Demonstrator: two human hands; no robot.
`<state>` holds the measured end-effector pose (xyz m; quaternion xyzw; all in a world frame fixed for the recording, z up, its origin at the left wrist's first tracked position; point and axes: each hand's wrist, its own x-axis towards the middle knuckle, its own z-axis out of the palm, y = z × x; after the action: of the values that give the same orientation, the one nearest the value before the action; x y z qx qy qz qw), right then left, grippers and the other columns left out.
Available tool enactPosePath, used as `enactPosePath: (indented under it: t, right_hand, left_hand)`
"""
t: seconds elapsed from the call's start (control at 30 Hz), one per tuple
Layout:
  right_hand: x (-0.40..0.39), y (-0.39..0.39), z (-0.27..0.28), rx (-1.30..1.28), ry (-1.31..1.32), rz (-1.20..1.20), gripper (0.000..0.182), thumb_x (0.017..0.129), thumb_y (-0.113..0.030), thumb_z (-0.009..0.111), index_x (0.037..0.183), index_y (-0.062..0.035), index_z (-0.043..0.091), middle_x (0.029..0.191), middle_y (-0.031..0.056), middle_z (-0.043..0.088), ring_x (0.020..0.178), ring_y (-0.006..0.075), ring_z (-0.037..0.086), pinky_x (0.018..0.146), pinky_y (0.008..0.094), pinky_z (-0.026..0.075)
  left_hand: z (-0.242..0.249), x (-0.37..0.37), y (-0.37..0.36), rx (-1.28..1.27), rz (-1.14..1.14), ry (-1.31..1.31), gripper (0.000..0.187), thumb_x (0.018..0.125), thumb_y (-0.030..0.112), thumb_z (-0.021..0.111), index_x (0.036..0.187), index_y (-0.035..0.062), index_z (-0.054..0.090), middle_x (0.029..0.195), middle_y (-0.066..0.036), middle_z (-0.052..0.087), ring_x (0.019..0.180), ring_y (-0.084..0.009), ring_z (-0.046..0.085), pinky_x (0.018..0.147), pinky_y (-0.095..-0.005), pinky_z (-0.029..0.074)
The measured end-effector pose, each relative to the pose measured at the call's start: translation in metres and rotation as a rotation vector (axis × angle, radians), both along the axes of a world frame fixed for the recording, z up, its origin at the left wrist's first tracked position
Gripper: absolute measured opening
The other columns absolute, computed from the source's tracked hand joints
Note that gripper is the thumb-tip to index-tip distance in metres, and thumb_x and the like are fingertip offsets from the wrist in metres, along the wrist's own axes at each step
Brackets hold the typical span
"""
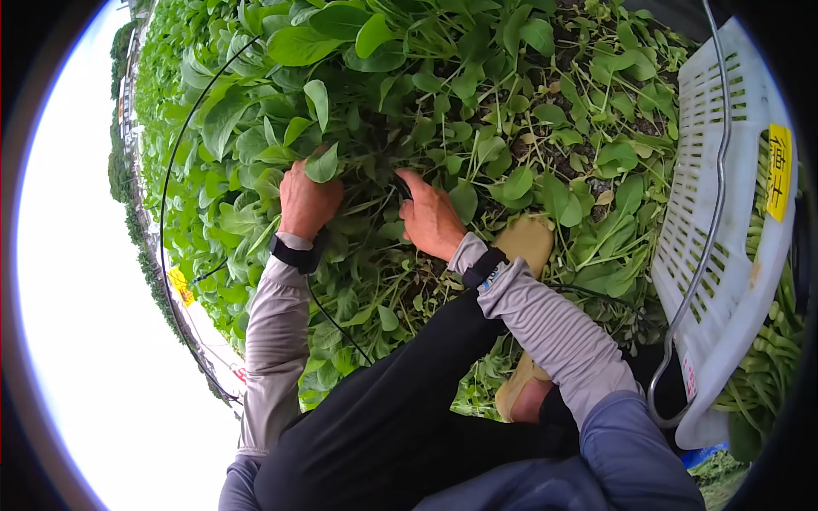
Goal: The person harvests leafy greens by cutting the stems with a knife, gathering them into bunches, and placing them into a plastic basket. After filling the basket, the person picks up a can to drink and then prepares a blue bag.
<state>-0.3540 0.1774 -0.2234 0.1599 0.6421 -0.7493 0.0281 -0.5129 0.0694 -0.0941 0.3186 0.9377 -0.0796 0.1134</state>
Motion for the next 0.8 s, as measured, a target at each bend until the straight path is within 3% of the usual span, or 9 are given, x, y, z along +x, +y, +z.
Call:
enactPosePath:
  t: [0.13,0.33,0.43,0.47,0.5,0.57,0.6,0.73,0.8]
  right_hand:
    - [-0.025,0.002,-0.003,0.23,0.057,-0.011,0.059,0.091,0.001,0.056,0.149,0.0032,0.042,0.084,0.0289,0.071,0.077,0.0461,0.071,0.08,0.0508,0.057]
    - [-0.046,-0.02,-0.014,0.224,0.075,-0.016,0.06,0.089,0.002,0.058,0.147,0.0031,0.044,0.1,0.0332,0.07,0.098,0.0498,0.068,0.09,0.0547,0.054]
    - [-0.062,-0.027,-0.021,0.17,0.056,-0.02,0.058,0.088,0.002,0.058,0.146,0.0012,0.049,0.105,0.035,0.069,0.102,0.0512,0.066,0.091,0.0547,0.053]
    - [-0.062,-0.033,-0.024,0.263,0.111,-0.095,0.056,0.089,0.003,0.057,0.145,-0.0001,0.051,0.101,0.0312,0.071,0.09,0.0431,0.072,0.081,0.0492,0.057]
    - [-0.06,-0.036,-0.029,0.259,0.112,-0.094,0.056,0.089,0.003,0.057,0.145,-0.0001,0.051,0.101,0.0312,0.071,0.09,0.0431,0.072,0.081,0.0492,0.057]
    - [-0.051,-0.033,-0.033,-0.023,-0.059,-0.042,0.053,0.092,0.002,0.056,0.144,-0.0004,0.052,0.093,0.0216,0.072,0.074,0.0297,0.073,0.068,0.0419,0.057]
    - [-0.048,-0.038,-0.038,-0.144,-0.028,-0.186,0.048,0.094,-0.001,0.059,0.142,-0.0005,0.053,0.087,0.0105,0.07,0.062,0.016,0.065,0.056,0.0326,0.052]
    - [-0.051,-0.024,-0.013,-0.382,-0.038,-0.308,0.047,0.095,-0.005,0.064,0.141,-0.0027,0.054,0.084,0.0063,0.069,0.059,0.0128,0.06,0.051,0.029,0.048]
    - [-0.06,-0.024,0.001,-0.805,-0.243,-0.166,0.048,0.096,-0.008,0.067,0.142,-0.006,0.055,0.085,0.0054,0.07,0.059,0.009,0.058,0.049,0.025,0.043]
  left_hand:
    - [-0.017,-0.008,-0.025,-0.081,-0.021,0.091,0.025,0.08,0.012,0.065,0.105,0.0079,0.07,0.095,-0.024,0.072,0.088,-0.0479,0.069,0.077,-0.0564,0.056]
    - [-0.008,-0.004,-0.02,-0.005,0.134,-0.042,0.023,0.082,0.014,0.066,0.104,0.0087,0.069,0.089,-0.023,0.072,0.084,-0.0479,0.069,0.075,-0.0559,0.056]
    - [-0.008,-0.001,-0.016,0.056,0.055,0.032,0.025,0.081,0.013,0.067,0.106,0.0095,0.068,0.088,-0.022,0.073,0.084,-0.0477,0.069,0.074,-0.0546,0.056]
    - [-0.006,0.001,-0.015,0.051,0.055,0.033,0.025,0.081,0.013,0.067,0.106,0.0095,0.068,0.088,-0.022,0.073,0.084,-0.0477,0.069,0.074,-0.0546,0.056]
    - [-0.003,0.003,-0.016,0.059,0.057,0.035,0.027,0.081,0.012,0.067,0.108,0.0101,0.068,0.088,-0.022,0.073,0.084,-0.047,0.07,0.074,-0.0536,0.057]
    - [0.005,0.007,-0.014,0.068,0.065,0.036,0.03,0.081,0.012,0.067,0.111,0.0107,0.069,0.088,-0.022,0.073,0.085,-0.0462,0.07,0.074,-0.0526,0.057]
    - [0.01,0.011,-0.014,0.118,0.031,0.019,0.032,0.081,0.011,0.068,0.112,0.0108,0.069,0.088,-0.021,0.073,0.085,-0.0451,0.071,0.074,-0.0514,0.057]
    - [0.023,0.023,-0.012,0.19,0.049,-0.031,0.032,0.081,0.009,0.073,0.113,0.0088,0.07,0.087,-0.02,0.074,0.085,-0.0407,0.073,0.075,-0.0441,0.057]
    - [0.023,0.023,-0.012,0.153,0.032,-0.023,0.032,0.082,0.01,0.074,0.114,0.0085,0.07,0.088,-0.02,0.074,0.085,-0.04,0.073,0.075,-0.0442,0.058]
